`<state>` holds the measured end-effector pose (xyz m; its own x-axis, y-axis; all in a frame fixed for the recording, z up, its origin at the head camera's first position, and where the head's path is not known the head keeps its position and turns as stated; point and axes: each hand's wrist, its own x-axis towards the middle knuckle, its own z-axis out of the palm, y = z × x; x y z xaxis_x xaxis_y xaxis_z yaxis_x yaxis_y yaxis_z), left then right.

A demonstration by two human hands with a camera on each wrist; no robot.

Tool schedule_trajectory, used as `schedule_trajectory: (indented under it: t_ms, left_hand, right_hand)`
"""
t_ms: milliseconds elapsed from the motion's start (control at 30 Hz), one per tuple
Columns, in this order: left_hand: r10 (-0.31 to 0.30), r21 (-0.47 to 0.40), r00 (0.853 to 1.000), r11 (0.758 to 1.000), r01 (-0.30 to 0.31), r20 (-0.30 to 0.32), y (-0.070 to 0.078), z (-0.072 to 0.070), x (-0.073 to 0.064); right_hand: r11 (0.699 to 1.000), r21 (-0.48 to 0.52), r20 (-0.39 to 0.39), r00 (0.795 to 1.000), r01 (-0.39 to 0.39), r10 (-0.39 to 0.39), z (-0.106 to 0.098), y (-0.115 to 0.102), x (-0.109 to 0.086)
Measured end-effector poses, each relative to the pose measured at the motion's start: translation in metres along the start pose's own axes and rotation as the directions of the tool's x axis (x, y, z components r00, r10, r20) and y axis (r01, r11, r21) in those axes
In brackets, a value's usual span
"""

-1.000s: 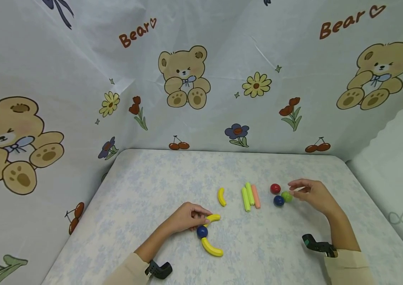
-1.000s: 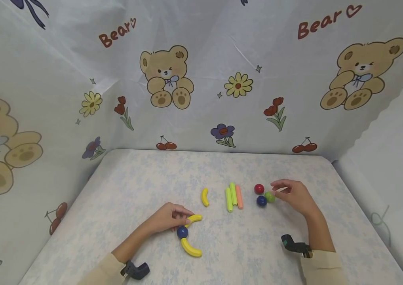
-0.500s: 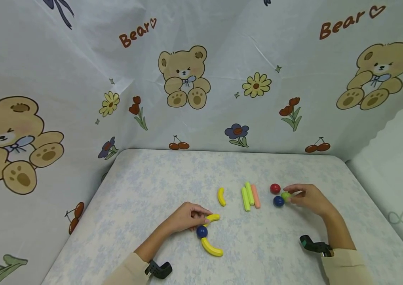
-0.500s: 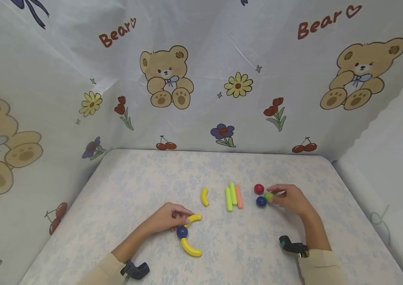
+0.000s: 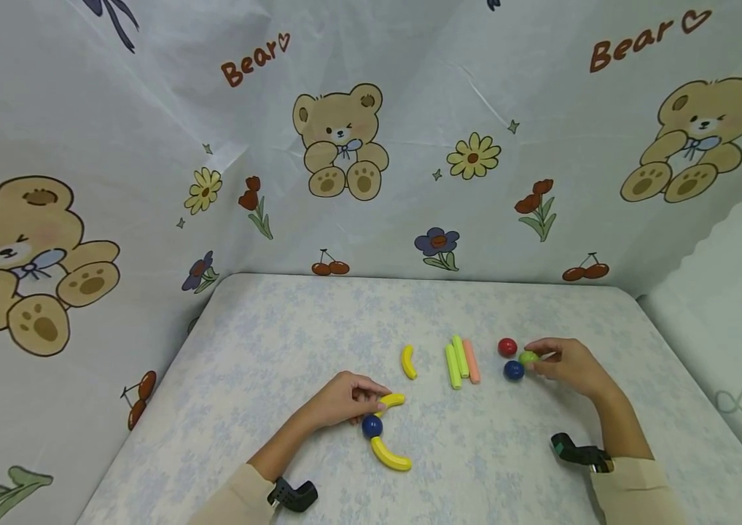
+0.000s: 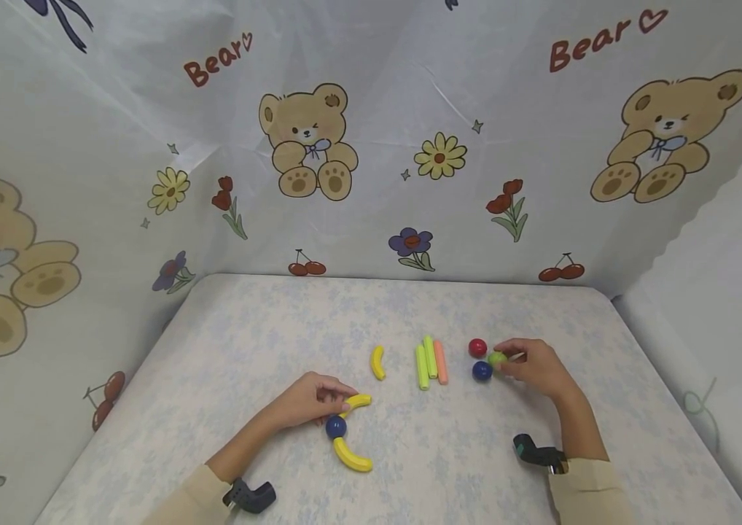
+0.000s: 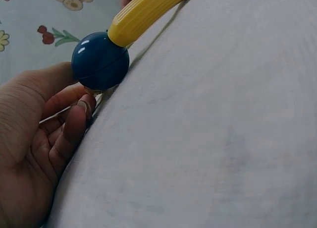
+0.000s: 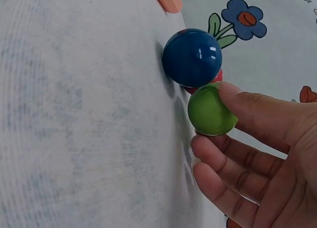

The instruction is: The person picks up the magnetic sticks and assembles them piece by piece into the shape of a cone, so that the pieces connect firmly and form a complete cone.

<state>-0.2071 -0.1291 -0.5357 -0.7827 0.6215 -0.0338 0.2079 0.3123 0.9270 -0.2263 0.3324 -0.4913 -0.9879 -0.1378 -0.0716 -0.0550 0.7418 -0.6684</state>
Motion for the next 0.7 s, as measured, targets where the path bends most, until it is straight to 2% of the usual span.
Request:
schedule_trajectory:
  t_ms: [100, 400, 700]
  left_hand:
    - [-0.002, -0.007, 1.000, 1.000, 0.002, 0.002, 0.000, 0.000, 0.000]
    - [-0.028, -0.011, 1.000, 1.000, 0.028, -0.005, 0.000, 0.001, -0.001]
    - [-0.033, -0.007, 0.999, 0.999, 0.033, -0.008, 0.002, 0.001, -0.001]
  right_hand:
    - [1.000, 0.018, -0.012, 1.000, 0.009, -0.008, -0.002, -0.006, -0.001]
    - [0.992, 0.009, -0.070, 0.989, 0.128, -0.127, -0.007, -0.030, -0.003]
    - [0.975, 0.069, -0.037, 0.977, 0.211, -0.209, 0.007, -0.062, -0.004]
